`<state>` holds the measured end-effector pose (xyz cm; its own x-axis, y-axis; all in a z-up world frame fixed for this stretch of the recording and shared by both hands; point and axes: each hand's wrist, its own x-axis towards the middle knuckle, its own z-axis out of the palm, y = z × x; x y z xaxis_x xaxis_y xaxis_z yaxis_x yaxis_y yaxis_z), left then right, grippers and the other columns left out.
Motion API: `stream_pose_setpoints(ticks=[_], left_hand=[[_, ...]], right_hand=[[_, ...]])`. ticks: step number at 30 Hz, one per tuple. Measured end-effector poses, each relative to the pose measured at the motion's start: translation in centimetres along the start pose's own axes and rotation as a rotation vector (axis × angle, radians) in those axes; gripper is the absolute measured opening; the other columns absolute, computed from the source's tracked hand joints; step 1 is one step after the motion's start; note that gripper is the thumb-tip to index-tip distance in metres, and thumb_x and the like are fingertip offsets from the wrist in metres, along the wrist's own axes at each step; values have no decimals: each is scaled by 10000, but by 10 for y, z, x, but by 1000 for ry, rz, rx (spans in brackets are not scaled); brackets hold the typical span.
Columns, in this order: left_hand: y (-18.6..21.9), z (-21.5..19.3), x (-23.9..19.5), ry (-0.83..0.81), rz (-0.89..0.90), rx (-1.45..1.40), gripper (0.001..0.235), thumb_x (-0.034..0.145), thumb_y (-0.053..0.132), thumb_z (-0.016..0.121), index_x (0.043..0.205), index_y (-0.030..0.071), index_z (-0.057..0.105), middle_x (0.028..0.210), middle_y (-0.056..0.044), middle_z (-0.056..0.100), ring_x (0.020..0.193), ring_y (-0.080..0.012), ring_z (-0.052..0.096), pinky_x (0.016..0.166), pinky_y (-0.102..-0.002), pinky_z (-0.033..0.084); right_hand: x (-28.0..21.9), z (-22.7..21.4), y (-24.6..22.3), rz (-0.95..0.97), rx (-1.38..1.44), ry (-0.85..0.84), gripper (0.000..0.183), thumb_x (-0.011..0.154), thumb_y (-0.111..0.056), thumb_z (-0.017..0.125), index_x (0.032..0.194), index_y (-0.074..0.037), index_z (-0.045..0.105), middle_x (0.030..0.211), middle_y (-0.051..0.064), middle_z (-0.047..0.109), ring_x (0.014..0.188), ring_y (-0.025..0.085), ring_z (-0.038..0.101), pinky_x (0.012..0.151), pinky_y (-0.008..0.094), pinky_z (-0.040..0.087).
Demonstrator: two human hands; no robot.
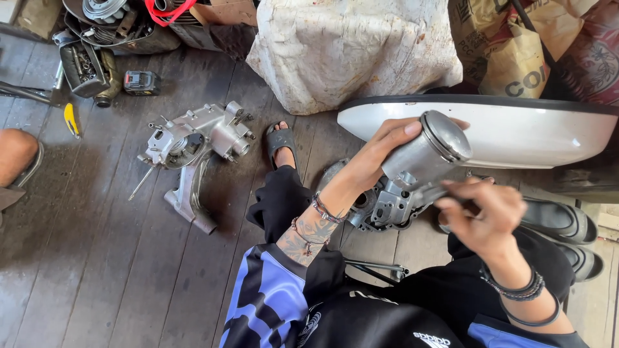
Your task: Cleaning carbon deposits from a motorcycle piston and inspecting the cylinder jug using a small tool.
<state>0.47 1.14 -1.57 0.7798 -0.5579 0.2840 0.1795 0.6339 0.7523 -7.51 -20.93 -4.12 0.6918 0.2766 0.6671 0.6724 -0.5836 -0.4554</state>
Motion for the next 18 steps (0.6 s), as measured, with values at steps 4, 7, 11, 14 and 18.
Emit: stream_pose_setpoints(ticks=[4,7,11,14,18], left_hand=[[7,3,-3,-12,-3,33,488,1125,417,511,1382,30,659,1297,-110,720,1181,-180,679,1027,-306,535],[0,3,-2,-52,-28,20,519,1123,423,520,1377,-11,649,1446,-140,647,1281,-237,657,1098,-367,546],[3,1,0,-9,-15,-7,509,1114,413,527,1374,-6,654,1336,-133,705,1192,-199,684,1047,-321,541],[5,4,-2,-7,-21,51,505,1112,414,517,1371,4,656,1389,-108,679,1225,-182,657,1044,-314,535],[-1,2,0,-18,-51,45,533,1097,441,500,1362,4,651,1331,-151,694,1187,-217,674,991,-327,555]], right_hand=[[1,-10,1,-31,-75,-39,377,927,-336,719,884,36,753,828,131,755,644,224,689,567,327,507],[-6,-13,10,65,-105,179,496,982,-351,676,870,132,666,823,206,738,519,184,513,538,318,372],[9,-3,-7,-33,-52,11,371,934,-308,715,874,58,710,833,150,752,604,211,662,539,319,472],[8,-12,-4,-14,-43,27,397,933,-309,706,835,72,652,805,188,738,641,257,691,546,323,473],[-4,-12,0,70,-244,130,453,983,-421,663,834,6,684,842,131,759,640,260,662,626,368,471]])
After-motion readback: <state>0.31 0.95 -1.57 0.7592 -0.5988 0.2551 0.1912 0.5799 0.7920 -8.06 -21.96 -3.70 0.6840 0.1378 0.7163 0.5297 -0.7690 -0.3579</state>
